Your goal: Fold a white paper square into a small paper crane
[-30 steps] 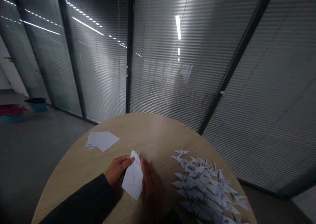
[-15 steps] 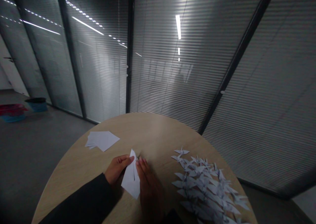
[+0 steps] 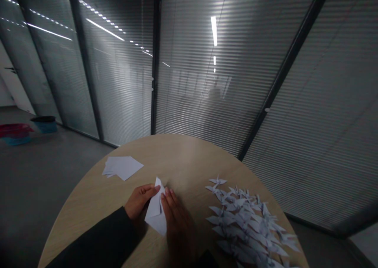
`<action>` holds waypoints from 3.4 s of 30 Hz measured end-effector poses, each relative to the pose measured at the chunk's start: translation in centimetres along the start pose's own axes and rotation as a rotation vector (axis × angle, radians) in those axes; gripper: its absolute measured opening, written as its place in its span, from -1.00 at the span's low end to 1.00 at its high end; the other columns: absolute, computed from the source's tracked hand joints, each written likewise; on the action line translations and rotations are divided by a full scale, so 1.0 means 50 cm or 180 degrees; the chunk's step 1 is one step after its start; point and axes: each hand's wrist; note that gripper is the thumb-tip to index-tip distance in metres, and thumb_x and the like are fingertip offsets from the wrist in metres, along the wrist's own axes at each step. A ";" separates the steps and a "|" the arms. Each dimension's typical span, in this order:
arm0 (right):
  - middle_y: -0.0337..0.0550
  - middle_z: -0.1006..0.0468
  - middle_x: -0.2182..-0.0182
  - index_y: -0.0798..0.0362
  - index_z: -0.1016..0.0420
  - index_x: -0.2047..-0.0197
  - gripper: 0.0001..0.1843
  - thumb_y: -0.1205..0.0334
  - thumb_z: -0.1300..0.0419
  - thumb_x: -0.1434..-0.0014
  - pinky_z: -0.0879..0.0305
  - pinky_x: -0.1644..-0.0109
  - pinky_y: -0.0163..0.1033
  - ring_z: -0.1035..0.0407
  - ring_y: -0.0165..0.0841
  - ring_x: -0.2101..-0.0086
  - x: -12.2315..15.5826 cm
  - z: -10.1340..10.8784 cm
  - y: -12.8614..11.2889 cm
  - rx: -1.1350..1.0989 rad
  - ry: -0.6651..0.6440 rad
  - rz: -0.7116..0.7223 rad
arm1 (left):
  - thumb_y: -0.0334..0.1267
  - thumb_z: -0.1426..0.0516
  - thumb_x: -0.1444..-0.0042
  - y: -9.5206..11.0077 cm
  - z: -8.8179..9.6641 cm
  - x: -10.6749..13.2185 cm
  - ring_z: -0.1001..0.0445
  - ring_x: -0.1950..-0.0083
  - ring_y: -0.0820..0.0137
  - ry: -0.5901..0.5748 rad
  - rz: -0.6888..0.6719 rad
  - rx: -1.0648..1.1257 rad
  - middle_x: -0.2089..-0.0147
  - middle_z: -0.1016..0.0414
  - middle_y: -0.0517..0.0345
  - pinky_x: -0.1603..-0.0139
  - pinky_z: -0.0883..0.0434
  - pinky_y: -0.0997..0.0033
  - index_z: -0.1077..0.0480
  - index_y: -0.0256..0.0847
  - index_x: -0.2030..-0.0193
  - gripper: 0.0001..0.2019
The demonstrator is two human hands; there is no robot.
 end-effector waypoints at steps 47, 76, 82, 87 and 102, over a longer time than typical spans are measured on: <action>-0.05 -0.54 0.00 0.13 -0.38 -0.11 -0.58 0.37 0.19 -0.35 -0.38 -0.03 -0.23 -0.38 -0.31 -0.04 -0.014 0.011 -0.012 0.0095 -0.0025 0.0134 | -0.06 -0.44 0.50 0.003 -0.003 0.002 -0.33 0.67 0.54 0.0036 -0.0040 0.0014 0.67 -0.47 0.16 0.62 -0.23 0.56 -0.52 -0.37 0.52 -0.56; -0.33 -0.32 0.64 0.05 -0.34 0.53 -0.55 -0.20 -0.12 -0.01 -0.10 0.50 -0.37 -0.21 -0.43 0.55 0.009 -0.025 0.019 -0.2993 -0.1313 -0.3436 | -0.01 -0.40 0.37 -0.006 -0.009 0.013 -0.43 0.58 0.46 -0.0429 -0.0232 -0.0479 0.54 -0.57 0.08 0.54 -0.30 0.53 -0.53 -0.36 0.35 -0.52; -0.38 -0.17 0.67 0.05 -0.27 0.57 -0.51 -0.25 -0.11 0.02 0.04 0.52 -0.36 -0.07 -0.47 0.57 0.008 -0.025 0.020 -0.3018 -0.1406 -0.3449 | -0.03 -0.40 0.37 -0.008 -0.009 0.014 -0.44 0.56 0.44 -0.0436 -0.0251 -0.0462 0.53 -0.58 0.07 0.52 -0.31 0.52 -0.53 -0.35 0.36 -0.53; -0.35 -0.22 0.65 0.06 -0.33 0.56 -0.50 -0.25 -0.14 0.05 0.00 0.50 -0.36 -0.09 -0.46 0.56 0.001 -0.014 0.021 -0.3151 -0.1518 -0.3439 | -0.03 -0.40 0.38 -0.003 -0.015 0.017 -0.46 0.54 0.43 -0.0456 -0.0272 -0.0454 0.55 -0.58 0.07 0.50 -0.31 0.51 -0.53 -0.34 0.36 -0.53; -0.34 -0.28 0.66 0.08 -0.38 0.57 -0.59 -0.14 -0.21 0.07 -0.01 0.50 -0.36 -0.13 -0.46 0.57 0.000 -0.006 0.018 -0.3240 -0.1382 -0.3649 | 0.00 -0.39 0.35 -0.015 -0.006 0.009 -0.40 0.56 0.49 -0.0482 -0.0319 -0.0567 0.54 -0.54 0.14 0.52 -0.27 0.54 -0.51 -0.34 0.34 -0.51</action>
Point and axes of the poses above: each hand's wrist, its own x-axis away from the middle knuckle, its own z-axis out of the back of the hand, y = z × x
